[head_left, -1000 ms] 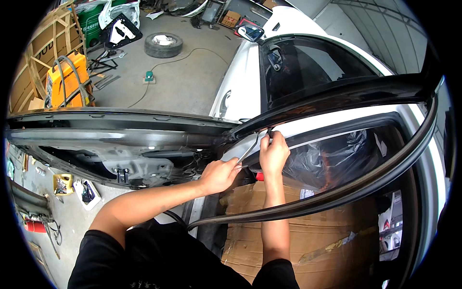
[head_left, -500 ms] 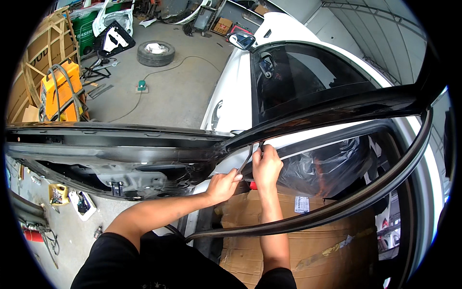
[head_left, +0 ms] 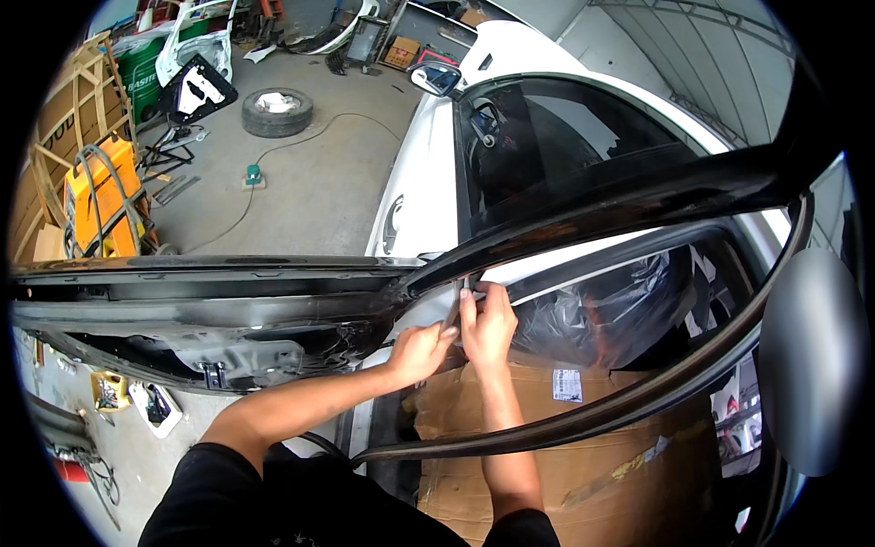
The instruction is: The person removes a rubber weather seal from a car door frame using a small flat tool and a power drill. They pry and pull the seal away from the door, then use the drill to remove fasteners before detaching the seal completely.
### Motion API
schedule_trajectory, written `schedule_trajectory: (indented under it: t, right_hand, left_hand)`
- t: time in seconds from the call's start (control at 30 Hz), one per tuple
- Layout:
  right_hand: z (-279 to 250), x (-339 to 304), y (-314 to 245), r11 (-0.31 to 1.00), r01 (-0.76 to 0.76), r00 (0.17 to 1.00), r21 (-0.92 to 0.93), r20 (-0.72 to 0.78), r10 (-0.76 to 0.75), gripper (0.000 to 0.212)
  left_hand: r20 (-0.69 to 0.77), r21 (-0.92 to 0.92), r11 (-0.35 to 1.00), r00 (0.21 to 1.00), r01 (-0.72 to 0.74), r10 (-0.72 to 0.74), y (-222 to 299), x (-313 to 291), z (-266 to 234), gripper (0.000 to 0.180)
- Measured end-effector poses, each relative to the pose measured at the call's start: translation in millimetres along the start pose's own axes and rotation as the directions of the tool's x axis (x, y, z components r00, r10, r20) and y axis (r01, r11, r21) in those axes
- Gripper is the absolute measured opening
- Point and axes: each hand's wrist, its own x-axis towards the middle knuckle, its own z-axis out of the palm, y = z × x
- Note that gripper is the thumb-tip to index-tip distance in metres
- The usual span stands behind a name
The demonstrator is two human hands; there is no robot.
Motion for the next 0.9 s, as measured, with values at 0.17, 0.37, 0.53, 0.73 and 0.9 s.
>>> schedule_trajectory:
  t: [0.17, 0.37, 0.53, 0.73, 0.9]
  right_hand:
    - [42.4, -87.2, 12.3, 0.643, -0.439, 0.884, 0.627, 0.175, 0.433, 0.027]
    - [91.0, -118.0, 25.9, -0.003, -0.440, 0.885, 0.898, 0.434, 0.166, 0.034]
    - [98.4, -104.6, 18.0, 0.446, -0.467, 0.868, 0.763, 0.302, 0.393, 0.037]
    - [113.2, -98.8, 12.3, 0.228, -0.422, 0.857, 0.877, 0.305, 0.415, 0.030]
    - [113.3, -98.8, 0.3, 0.193, -0.401, 0.833, 0.896, 0.269, 0.484, 0.031]
  left_hand:
    - [0.026, 0.175, 0.984, 0.999, -0.034, 0.029, 11.1, 20.5, -19.3, 0.042]
    - [0.051, 0.270, 0.963, 0.998, 0.028, -0.043, 25.1, 25.6, -24.1, 0.040]
    - [-0.011, 0.274, 0.961, 0.999, 0.040, -0.038, 40.6, 20.5, -29.6, 0.032]
    - [0.031, 0.311, 0.950, 0.999, -0.021, 0.012, 46.8, 17.2, -36.5, 0.044]
    - [0.025, 0.216, 0.970, 0.993, 0.109, -0.118, 50.4, 18.6, -36.6, 0.041]
